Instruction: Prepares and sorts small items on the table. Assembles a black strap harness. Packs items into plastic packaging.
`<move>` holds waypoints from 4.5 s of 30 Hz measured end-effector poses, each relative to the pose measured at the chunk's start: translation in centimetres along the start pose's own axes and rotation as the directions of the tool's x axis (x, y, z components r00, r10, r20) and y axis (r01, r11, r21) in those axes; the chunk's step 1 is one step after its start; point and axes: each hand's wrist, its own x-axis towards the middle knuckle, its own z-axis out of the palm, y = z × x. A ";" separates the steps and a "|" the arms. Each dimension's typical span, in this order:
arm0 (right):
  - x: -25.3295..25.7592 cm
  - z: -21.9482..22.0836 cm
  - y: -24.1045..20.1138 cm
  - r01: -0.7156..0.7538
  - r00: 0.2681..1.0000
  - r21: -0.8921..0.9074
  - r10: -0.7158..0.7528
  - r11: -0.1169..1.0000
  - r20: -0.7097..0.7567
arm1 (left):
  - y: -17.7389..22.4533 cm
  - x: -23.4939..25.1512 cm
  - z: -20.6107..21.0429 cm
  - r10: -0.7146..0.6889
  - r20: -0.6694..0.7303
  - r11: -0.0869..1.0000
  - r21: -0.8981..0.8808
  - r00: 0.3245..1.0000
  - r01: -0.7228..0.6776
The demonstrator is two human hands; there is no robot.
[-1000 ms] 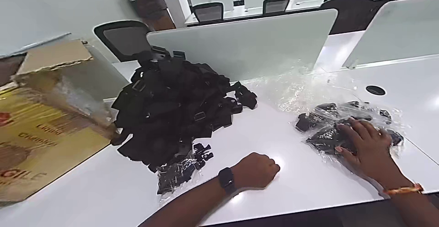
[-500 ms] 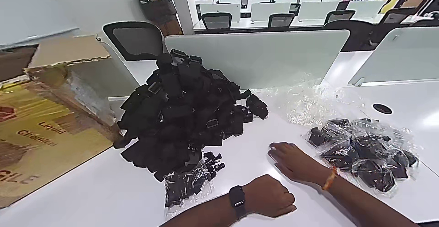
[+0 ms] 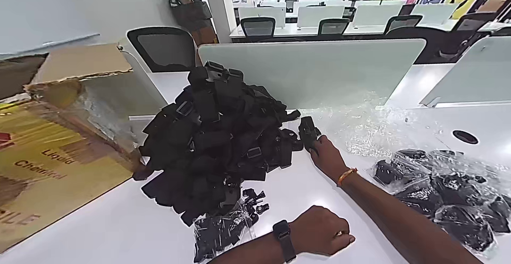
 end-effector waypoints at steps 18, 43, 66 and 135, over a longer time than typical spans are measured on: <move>-7.1 -1.7 6.3 0.032 0.995 0.432 -0.070 0.901 0.073 | -0.6 2.6 -4.1 -0.666 -0.296 0.746 -0.223 0.685 0.628; -8.4 -0.1 5.2 0.139 0.989 0.807 -0.126 0.574 -0.080 | -5.0 2.5 -2.1 -0.511 -0.602 0.859 -0.319 0.614 0.401; -7.6 -3.2 7.8 0.192 0.814 0.829 -0.557 0.525 0.164 | -5.5 1.8 -3.3 -0.425 -0.427 0.897 -0.314 0.798 0.311; -5.8 -4.2 2.2 0.686 0.720 0.275 -0.575 0.674 -0.388 | -1.3 2.4 -2.0 0.108 -0.135 0.869 0.494 0.985 -0.028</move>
